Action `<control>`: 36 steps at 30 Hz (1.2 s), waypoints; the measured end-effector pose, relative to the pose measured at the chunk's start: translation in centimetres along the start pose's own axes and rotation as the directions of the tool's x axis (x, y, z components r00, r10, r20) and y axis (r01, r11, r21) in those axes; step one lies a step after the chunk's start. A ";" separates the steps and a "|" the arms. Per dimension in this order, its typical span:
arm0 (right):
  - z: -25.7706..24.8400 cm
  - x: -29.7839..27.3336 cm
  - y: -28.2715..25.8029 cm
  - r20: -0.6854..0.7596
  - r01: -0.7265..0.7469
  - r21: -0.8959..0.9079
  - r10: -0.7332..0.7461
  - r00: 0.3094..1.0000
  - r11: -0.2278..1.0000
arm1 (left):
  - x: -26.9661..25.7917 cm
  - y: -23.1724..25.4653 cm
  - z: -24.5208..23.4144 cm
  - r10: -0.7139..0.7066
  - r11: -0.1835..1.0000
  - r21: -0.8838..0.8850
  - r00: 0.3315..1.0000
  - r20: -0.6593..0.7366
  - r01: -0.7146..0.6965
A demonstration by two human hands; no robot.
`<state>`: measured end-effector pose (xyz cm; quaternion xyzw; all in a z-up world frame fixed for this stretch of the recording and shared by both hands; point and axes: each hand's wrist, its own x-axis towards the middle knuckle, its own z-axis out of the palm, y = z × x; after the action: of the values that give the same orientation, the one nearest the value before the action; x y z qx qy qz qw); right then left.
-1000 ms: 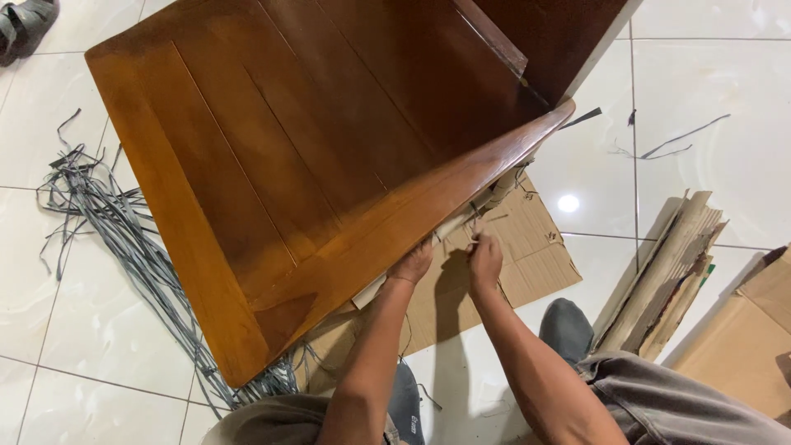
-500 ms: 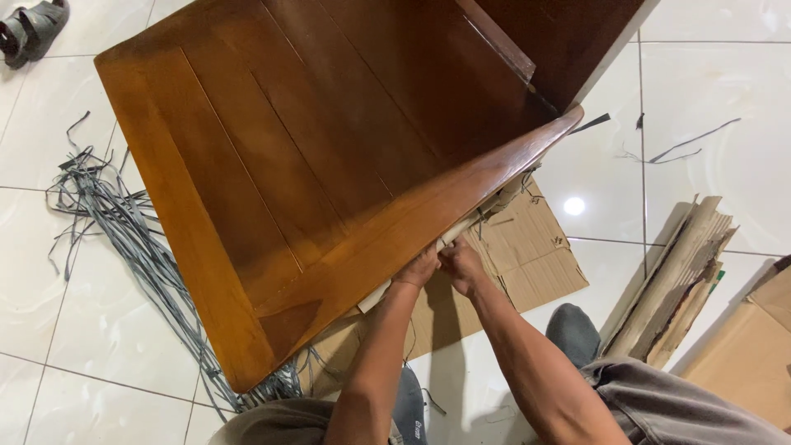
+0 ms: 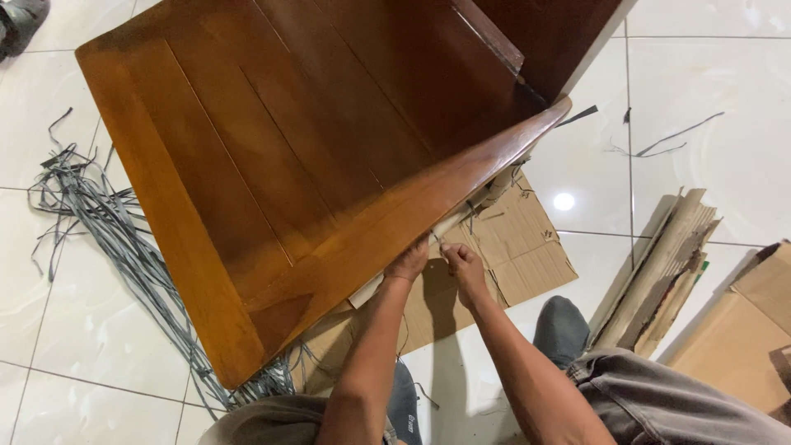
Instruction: Wrapping black plastic strips around the leg of a wooden chair
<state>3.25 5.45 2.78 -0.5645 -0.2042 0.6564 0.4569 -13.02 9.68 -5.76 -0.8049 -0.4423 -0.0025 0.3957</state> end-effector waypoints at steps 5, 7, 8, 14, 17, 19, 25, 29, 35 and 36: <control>-0.5 -0.1 0.8 -0.084 0.025 -0.145 -0.038 0.996 0.989 | -3.0 2.8 5.5 -0.043 0.994 -0.096 0.998 0.054 0.048; 0.1 -2.1 -1.3 -0.115 0.065 -0.174 -0.086 0.990 0.983 | -1.0 0.9 1.8 -0.088 0.980 -0.178 0.996 0.029 0.092; 0.3 -3.3 -2.3 -0.147 0.098 -0.203 -0.129 0.981 0.974 | -0.1 0.1 -0.2 -0.132 0.956 -0.262 0.991 0.013 0.131; -0.3 -4.2 -2.8 -0.229 0.108 -0.374 -0.205 0.952 0.921 | 0.8 -0.5 -1.6 -0.199 0.816 -0.551 0.980 0.017 0.175; 0.2 -5.0 -4.0 -0.242 0.138 -0.389 -0.246 0.939 0.911 | 3.4 -4.5 -7.8 -0.238 0.068 -0.837 0.823 0.515 0.543; -0.2 -4.5 -3.3 -0.221 0.175 -0.401 -0.281 0.934 0.899 | 3.5 -4.7 -8.2 -0.241 0.021 -0.846 0.824 0.513 0.533; 0.5 -4.7 -3.8 -0.073 0.431 -0.525 -0.543 0.837 0.734 | 4.2 -5.0 -9.1 -0.271 -0.085 -0.882 0.841 0.467 0.463; 1.6 -5.6 -6.2 0.196 0.685 -0.630 -0.778 0.597 0.367 | 3.9 -5.3 -8.7 -0.198 -0.209 -0.865 0.847 0.494 0.456; 0.9 -3.8 -7.2 0.350 0.679 -0.696 -0.716 0.604 0.232 | 3.6 -5.4 -8.8 -0.233 -0.091 -0.893 0.862 0.450 0.441; 0.4 -3.1 -6.7 0.350 0.679 -0.696 -0.716 0.604 0.233 | 3.7 -5.6 -9.1 -0.232 -0.091 -0.893 0.862 0.450 0.441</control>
<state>5.18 6.32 9.86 -0.5635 -0.6846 0.2120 0.4109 -11.61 8.11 5.33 -0.7031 -0.5266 -0.3478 -0.3277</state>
